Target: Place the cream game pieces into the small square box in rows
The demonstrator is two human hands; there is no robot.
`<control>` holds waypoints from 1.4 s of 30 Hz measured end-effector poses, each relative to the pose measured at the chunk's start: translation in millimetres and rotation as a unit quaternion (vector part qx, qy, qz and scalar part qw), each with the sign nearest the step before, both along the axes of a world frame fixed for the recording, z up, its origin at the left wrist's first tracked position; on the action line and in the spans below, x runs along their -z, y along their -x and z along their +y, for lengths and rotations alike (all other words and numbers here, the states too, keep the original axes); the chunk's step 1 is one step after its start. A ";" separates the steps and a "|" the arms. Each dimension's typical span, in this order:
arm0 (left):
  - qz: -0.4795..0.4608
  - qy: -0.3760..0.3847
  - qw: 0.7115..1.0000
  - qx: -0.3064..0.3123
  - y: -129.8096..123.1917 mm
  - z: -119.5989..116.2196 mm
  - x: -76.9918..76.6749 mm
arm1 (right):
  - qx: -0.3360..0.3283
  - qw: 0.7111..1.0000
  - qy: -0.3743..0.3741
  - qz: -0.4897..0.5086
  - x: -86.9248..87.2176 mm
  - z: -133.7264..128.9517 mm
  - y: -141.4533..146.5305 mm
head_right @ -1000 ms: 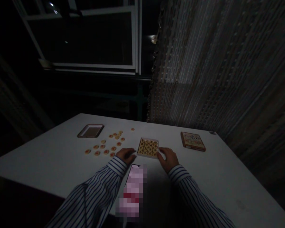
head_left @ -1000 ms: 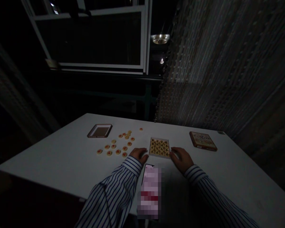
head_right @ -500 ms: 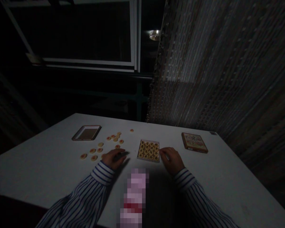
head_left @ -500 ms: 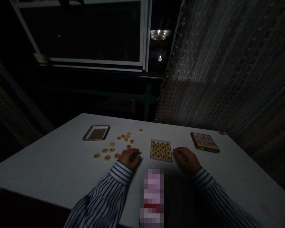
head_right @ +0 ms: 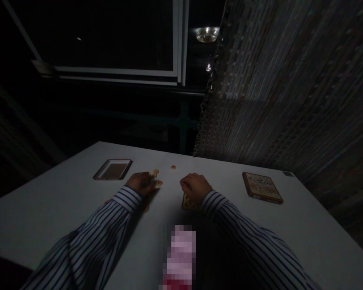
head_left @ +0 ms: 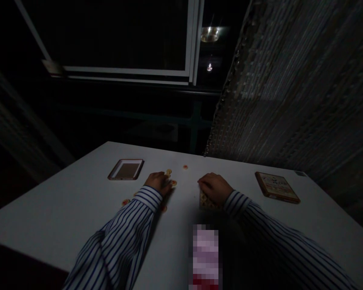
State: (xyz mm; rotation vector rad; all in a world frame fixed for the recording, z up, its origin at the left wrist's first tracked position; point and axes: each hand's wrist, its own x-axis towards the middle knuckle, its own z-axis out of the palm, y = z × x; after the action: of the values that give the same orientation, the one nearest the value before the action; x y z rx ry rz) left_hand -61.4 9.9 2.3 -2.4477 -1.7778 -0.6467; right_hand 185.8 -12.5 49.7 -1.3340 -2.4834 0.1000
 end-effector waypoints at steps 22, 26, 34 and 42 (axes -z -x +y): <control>0.085 0.103 0.989 0.055 -9.9 36.8 13.6 | -0.016 0.996 0.037 -0.083 9.0 27.6 35.0; 0.087 0.120 0.988 0.048 -10.2 35.1 8.7 | -0.021 0.996 0.027 -0.079 11.1 28.0 34.6; 0.105 0.137 0.984 0.037 -17.6 36.8 6.1 | -0.021 0.997 0.023 -0.067 10.3 24.0 30.1; 0.099 0.127 0.985 0.054 -20.1 41.6 9.6 | -0.014 0.998 0.022 -0.059 7.1 21.9 27.8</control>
State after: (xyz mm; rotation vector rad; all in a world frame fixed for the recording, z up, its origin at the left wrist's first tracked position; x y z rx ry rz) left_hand -41.4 51.5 -7.3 -2.6743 -1.7558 -0.1781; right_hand 158.1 9.3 42.6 -1.3594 -2.6133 0.0851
